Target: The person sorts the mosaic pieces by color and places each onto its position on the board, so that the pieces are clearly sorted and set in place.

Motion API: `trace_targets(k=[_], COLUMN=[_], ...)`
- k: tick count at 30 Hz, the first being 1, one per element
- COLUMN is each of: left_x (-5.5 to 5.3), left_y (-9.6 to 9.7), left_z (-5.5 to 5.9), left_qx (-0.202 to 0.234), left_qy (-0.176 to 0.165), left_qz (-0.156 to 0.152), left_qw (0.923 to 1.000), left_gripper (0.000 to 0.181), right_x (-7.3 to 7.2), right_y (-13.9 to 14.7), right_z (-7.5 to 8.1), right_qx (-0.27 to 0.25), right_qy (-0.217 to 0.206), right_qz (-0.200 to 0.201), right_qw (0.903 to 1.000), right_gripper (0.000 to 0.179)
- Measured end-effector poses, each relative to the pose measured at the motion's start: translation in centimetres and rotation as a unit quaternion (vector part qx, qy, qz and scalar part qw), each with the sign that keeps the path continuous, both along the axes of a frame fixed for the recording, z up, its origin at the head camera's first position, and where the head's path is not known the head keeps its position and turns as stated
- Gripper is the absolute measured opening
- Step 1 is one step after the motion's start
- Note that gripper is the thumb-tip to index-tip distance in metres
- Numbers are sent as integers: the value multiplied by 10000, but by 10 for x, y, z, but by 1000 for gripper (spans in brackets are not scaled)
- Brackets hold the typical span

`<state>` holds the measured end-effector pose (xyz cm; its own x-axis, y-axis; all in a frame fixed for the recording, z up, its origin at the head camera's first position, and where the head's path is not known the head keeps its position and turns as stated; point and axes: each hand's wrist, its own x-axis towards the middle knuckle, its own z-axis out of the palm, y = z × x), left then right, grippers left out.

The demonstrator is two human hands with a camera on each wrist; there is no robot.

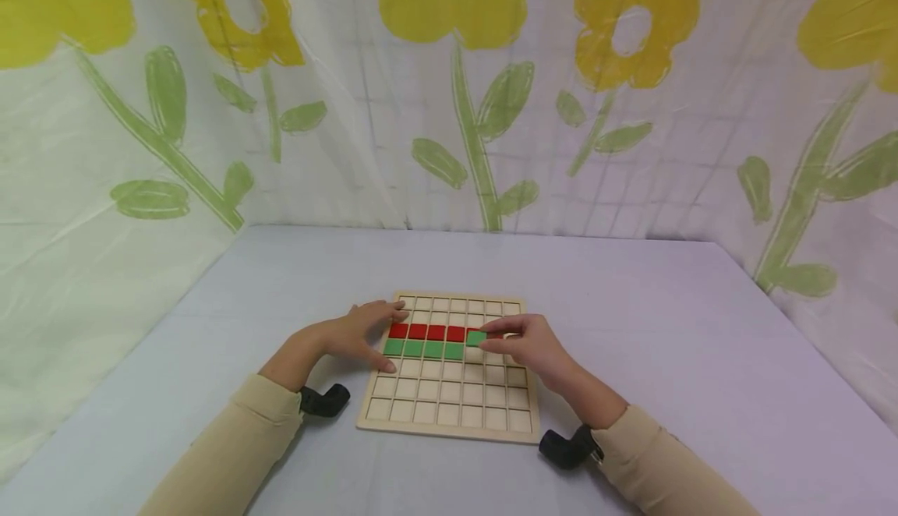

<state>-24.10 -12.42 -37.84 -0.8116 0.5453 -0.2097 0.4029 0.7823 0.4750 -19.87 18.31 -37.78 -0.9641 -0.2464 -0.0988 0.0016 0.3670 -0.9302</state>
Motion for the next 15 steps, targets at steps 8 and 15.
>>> trace_targets(k=[8,15], left_x=[-2,-1], left_y=[1,0], left_z=[-2,-2], left_qx=[-36,-92], left_qy=[-22,-9], left_qz=[23,82], left_qw=[10000,9999], left_gripper=[88,88], right_x=[-7,-9], right_y=[-2,-3], right_z=[-3,-10], right_qx=[122,401], right_qy=[-56,88], right_qz=[6,100], right_qw=[9999,9991], right_gripper=[37,34])
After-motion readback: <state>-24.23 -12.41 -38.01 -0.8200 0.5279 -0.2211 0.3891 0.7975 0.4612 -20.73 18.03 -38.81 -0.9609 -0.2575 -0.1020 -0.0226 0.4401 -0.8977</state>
